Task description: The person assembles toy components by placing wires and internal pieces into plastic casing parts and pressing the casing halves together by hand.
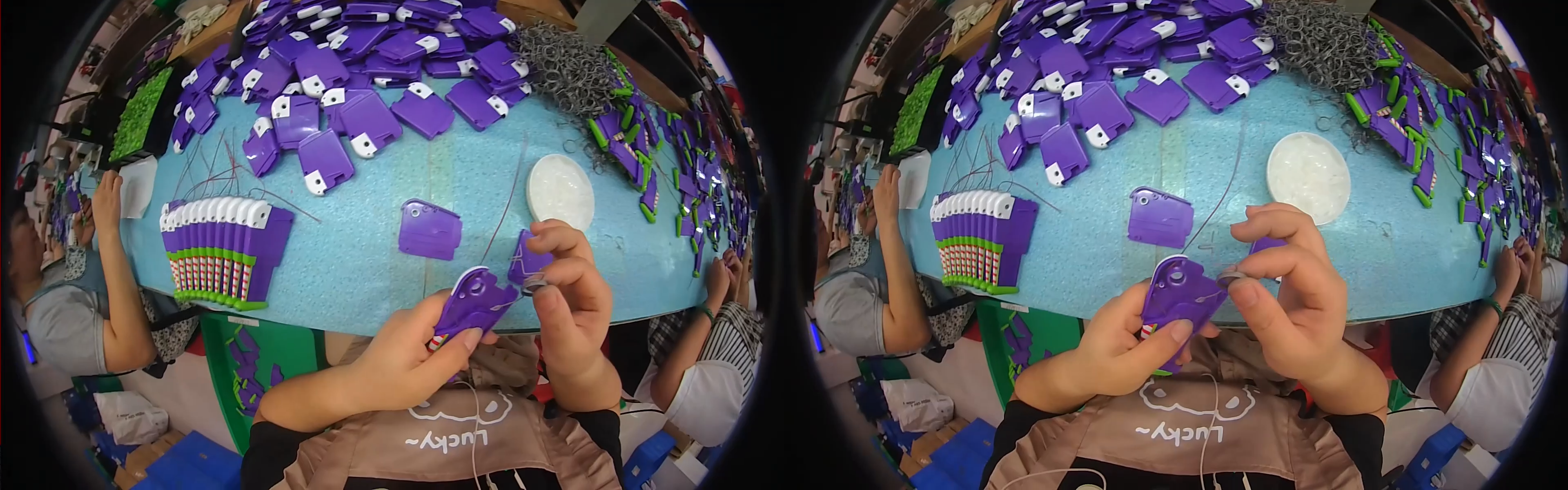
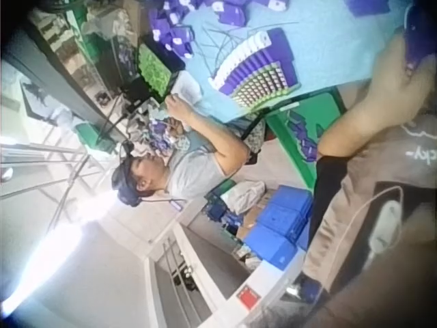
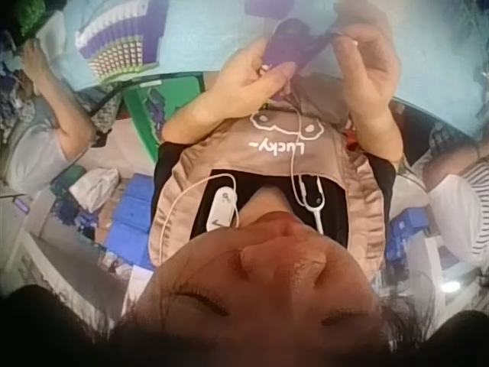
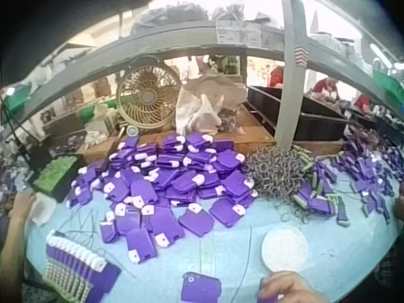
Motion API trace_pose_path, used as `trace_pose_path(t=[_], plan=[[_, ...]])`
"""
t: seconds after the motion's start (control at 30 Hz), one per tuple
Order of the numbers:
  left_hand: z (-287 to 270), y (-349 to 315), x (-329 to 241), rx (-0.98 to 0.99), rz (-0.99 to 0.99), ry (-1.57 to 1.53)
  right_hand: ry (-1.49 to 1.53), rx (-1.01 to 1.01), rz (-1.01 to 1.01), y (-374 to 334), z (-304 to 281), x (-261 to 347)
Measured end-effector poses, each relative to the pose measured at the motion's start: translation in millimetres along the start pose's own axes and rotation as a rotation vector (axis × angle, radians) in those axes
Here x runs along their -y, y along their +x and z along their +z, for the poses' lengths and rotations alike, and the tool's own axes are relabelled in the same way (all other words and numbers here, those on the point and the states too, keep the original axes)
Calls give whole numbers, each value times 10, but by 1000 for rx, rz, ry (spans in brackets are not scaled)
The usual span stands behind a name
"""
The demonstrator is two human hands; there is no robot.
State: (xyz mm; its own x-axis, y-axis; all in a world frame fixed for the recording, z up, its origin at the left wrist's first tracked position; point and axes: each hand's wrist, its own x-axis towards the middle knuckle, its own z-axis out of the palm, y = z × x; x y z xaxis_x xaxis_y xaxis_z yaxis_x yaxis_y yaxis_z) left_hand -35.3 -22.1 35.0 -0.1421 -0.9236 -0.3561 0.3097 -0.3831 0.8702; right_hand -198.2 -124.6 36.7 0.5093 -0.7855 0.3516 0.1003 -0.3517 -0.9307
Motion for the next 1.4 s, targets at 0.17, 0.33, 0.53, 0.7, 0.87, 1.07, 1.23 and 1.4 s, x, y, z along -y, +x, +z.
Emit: trace_pose_path(t=[0.17,0.33,0.53,0.7,0.87,1.07,1.23,1.4], plan=[[-13,-55,-23,-12,52,-25,-147,119,-21,42,76,4],[-23,-105,2,-6,36,6,-227,117,-68,50,44,51],[-61,-150,-41,97,-77,80,-375,127,-129,81,131,93],[-78,-124,-38,141,-105,91,-376,247,-215,158,119,110],[-58,-137,-41,147,-28,41,-197,323,-61,221,195,127],[-142,-173,-36,136,134,329,540,336,306,68,158,16],[-170,-243,-31,-49,105,336,736,103,542,0,446,-13],[-302,-313,-126,-238,319,-71,-947,498,-4,126,529,-101]])
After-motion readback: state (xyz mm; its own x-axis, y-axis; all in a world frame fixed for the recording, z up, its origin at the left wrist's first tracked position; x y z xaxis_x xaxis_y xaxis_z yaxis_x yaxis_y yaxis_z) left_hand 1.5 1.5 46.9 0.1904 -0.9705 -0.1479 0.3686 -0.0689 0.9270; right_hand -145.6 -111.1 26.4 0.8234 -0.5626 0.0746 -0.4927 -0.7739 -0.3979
